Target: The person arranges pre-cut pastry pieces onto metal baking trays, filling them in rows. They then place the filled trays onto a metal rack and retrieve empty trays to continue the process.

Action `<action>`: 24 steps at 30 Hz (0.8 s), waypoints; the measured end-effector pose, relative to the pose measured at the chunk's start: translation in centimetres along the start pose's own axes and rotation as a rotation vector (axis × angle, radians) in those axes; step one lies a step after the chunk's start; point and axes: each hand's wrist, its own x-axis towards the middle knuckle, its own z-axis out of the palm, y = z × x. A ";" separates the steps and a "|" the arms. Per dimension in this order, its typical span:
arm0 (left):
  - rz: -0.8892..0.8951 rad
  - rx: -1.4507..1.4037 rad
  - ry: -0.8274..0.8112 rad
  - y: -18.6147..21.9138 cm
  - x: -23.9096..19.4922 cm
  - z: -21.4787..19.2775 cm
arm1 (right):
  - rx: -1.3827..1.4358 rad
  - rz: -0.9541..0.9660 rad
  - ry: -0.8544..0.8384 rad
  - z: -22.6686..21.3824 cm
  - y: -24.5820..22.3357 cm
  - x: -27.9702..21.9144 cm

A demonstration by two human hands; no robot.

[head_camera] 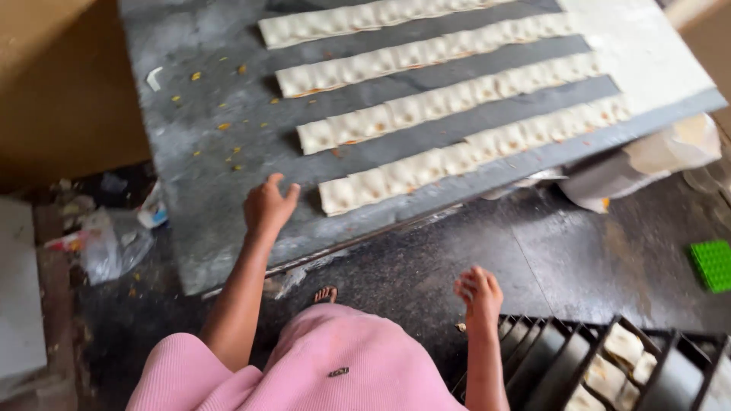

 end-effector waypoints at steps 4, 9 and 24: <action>-0.199 0.096 0.191 -8.3 2.3 -2.9 | -0.123 -0.083 -0.243 10.7 -4.4 3.0; -0.289 0.075 0.218 -13.7 3.4 -5.4 | -0.245 -0.091 -0.418 19.0 -10.9 5.7; -0.693 0.333 -0.131 -9.2 6.9 -7.1 | 0.113 0.066 -0.739 54.3 -16.3 35.8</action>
